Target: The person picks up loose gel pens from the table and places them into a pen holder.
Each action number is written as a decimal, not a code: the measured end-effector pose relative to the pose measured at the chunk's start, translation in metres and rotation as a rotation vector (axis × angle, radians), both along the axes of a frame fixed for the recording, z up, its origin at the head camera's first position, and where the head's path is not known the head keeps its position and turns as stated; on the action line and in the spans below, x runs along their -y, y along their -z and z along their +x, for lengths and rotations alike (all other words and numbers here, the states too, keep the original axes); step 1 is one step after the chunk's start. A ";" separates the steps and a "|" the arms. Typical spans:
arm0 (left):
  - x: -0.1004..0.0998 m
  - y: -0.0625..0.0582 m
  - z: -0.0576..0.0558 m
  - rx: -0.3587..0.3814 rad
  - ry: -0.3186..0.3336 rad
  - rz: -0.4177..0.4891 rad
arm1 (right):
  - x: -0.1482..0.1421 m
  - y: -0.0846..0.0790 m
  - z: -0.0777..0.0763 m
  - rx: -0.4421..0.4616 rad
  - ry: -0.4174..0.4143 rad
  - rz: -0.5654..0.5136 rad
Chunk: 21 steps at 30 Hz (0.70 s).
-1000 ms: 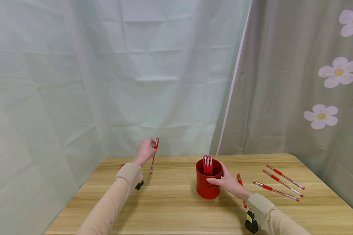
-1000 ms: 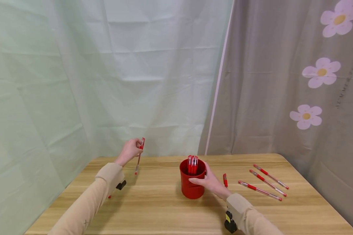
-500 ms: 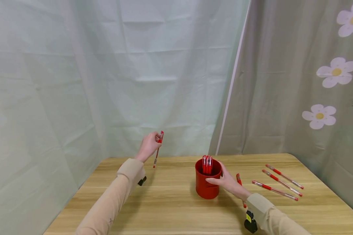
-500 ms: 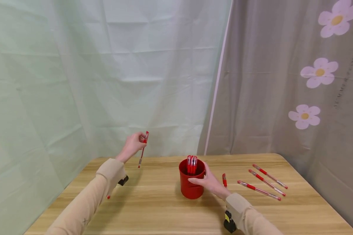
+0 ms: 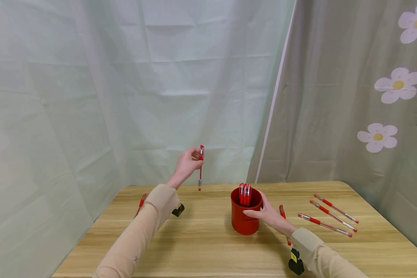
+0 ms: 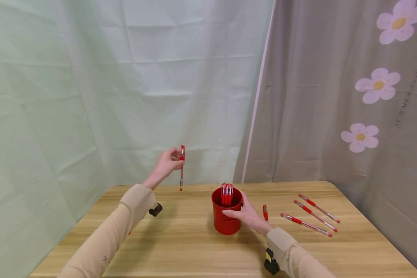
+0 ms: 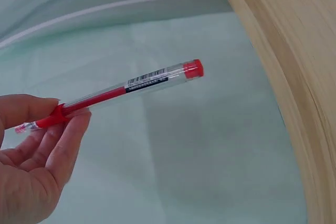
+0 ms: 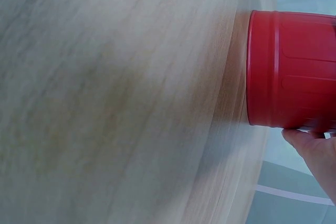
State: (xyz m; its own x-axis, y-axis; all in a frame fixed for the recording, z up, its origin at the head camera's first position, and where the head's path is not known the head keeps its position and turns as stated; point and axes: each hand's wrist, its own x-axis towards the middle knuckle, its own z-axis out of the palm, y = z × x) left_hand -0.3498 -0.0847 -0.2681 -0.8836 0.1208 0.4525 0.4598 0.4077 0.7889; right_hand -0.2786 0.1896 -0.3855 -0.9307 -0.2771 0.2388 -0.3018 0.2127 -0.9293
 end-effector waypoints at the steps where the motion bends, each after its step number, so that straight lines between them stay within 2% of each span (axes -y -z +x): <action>1: -0.001 -0.001 0.000 0.009 0.013 0.029 | 0.000 0.000 0.000 0.002 -0.004 -0.002; 14: -0.020 -0.004 0.004 0.155 0.236 0.439 | 0.000 -0.001 0.000 -0.007 0.000 -0.002; 21: -0.033 -0.002 0.006 0.183 0.297 0.490 | -0.004 0.016 -0.014 -0.002 0.001 -0.032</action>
